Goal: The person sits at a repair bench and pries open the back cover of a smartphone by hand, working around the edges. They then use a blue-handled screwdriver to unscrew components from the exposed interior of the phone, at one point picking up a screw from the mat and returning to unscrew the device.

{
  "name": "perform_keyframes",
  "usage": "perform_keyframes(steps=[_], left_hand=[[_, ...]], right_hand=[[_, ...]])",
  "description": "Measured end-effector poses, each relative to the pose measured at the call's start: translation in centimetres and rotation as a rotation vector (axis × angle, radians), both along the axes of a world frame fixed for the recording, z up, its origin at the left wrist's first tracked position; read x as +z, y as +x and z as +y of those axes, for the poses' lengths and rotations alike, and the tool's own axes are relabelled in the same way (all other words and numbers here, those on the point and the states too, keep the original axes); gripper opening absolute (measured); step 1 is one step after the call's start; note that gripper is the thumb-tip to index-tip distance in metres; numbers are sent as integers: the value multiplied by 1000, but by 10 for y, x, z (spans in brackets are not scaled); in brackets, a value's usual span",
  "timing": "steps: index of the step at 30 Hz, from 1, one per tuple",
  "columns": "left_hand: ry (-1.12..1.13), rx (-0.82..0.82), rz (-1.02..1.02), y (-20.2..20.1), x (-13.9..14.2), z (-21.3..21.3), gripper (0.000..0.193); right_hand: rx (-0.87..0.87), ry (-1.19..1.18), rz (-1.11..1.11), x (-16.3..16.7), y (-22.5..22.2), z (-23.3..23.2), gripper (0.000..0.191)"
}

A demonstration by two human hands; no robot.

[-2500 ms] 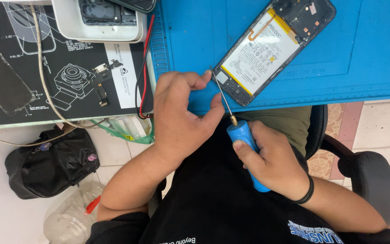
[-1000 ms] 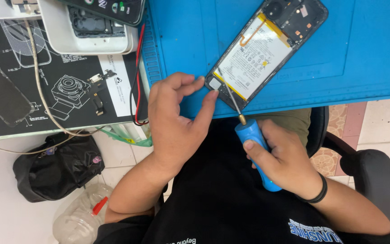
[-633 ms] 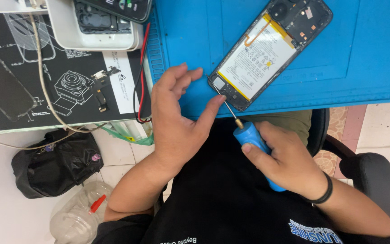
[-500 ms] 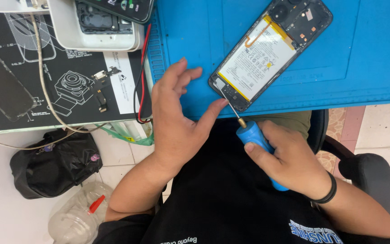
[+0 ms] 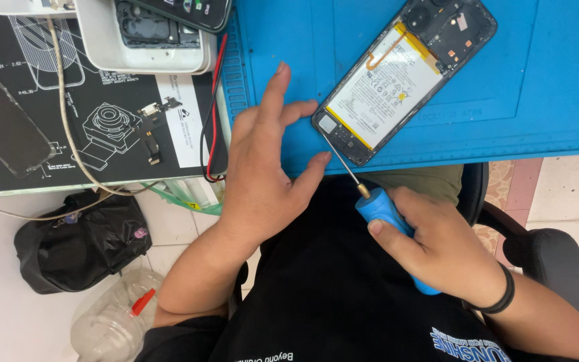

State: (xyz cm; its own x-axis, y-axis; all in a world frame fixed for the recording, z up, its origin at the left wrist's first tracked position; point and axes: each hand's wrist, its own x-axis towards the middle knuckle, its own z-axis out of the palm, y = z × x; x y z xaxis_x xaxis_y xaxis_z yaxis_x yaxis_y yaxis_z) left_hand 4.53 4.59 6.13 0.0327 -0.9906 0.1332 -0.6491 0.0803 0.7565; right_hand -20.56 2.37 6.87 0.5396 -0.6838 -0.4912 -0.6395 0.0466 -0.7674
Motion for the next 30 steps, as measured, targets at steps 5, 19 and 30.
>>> perform_keyframes(steps=[5, 19, 30], left_hand=[[-21, 23, 6, -2, -2, -3, 99], [-8, -5, 16, 1, -3, -5, 98], [-54, -312, -27, 16, 22, 22, 43]], right_hand=[[13, 2, 68, 7, 4, -1, 28], [19, 82, 164, 12, 4, -3, 34], [397, 112, 107, 10, -42, -29, 67]])
